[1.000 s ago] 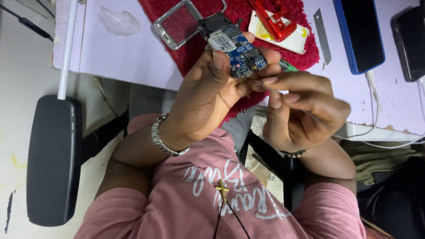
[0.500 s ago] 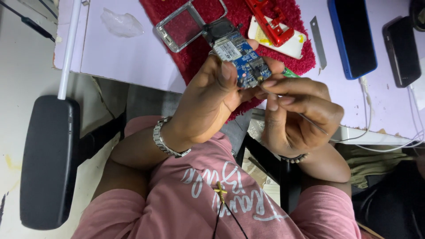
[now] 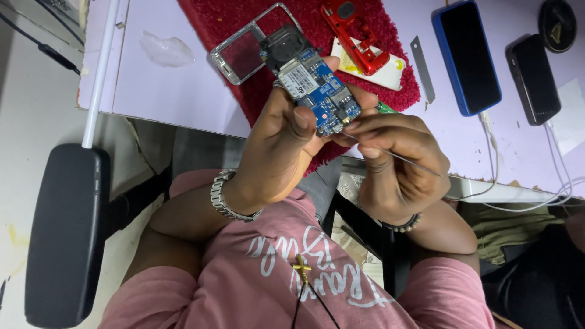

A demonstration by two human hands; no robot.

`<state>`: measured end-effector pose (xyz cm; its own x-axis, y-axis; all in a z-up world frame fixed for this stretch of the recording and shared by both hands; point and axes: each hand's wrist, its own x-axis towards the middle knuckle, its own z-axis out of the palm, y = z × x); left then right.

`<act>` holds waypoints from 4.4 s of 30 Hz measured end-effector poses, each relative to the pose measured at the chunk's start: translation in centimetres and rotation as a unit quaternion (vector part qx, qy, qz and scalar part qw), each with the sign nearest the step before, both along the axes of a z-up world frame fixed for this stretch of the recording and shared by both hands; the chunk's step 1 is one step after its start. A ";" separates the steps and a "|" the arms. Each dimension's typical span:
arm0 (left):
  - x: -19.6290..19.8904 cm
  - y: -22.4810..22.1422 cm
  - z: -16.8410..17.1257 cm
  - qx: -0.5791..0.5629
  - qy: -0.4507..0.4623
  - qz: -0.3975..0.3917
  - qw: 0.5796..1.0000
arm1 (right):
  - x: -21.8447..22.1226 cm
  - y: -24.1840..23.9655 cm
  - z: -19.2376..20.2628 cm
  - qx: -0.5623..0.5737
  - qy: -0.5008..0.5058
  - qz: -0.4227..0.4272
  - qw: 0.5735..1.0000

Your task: Repairing a mobile phone motherboard using a fine probe tool

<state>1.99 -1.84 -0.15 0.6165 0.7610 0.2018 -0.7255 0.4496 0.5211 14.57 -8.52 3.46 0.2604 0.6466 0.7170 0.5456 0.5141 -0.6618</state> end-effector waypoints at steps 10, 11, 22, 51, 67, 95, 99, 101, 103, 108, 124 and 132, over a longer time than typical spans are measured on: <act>0.0 0.0 -1.0 -0.027 -0.027 -0.021 0.999 | 0.8 -0.3 -0.4 -0.044 0.152 0.112 0.981; 0.1 0.1 -1.1 -0.056 -0.039 -0.039 0.997 | 0.9 -0.2 -0.6 -0.025 0.137 0.097 0.986; 0.3 0.3 -1.8 -0.059 -0.056 -0.079 0.994 | 0.7 -0.5 -0.4 0.004 -0.010 0.014 1.000; -0.3 0.9 -0.6 -0.021 -0.017 -0.035 0.999 | 1.0 -1.0 2.3 -0.163 0.084 0.095 0.978; 0.1 1.0 -0.6 -0.038 0.004 -0.033 0.999 | 1.5 -0.7 1.9 -0.091 -0.129 0.020 0.987; 0.2 0.7 -0.7 -0.042 -0.031 -0.044 0.998 | 2.9 -0.7 0.8 -0.059 -0.170 0.028 0.983; 0.3 0.5 -0.7 -0.037 -0.042 -0.043 0.998 | 3.1 -0.8 0.3 -0.051 -0.154 0.034 0.986; 0.3 0.6 -1.0 -0.040 -0.048 -0.043 0.997 | 2.9 -0.3 0.0 -0.039 -0.132 0.042 0.990; 0.4 0.9 -1.1 -0.044 -0.054 -0.043 0.997 | 2.6 0.2 0.2 -0.027 -0.109 0.049 0.992; 0.3 1.3 -0.6 -0.033 -0.034 -0.045 0.998 | 1.9 0.4 1.1 -0.144 0.102 0.100 0.979; -0.2 1.2 -0.7 -0.056 -0.070 -0.065 0.994 | 2.5 -0.2 0.1 -0.062 -0.112 0.044 0.991; -0.4 1.4 -1.3 -0.040 -0.060 -0.070 0.995 | 2.6 -0.5 -0.7 -0.042 -0.128 -0.001 0.991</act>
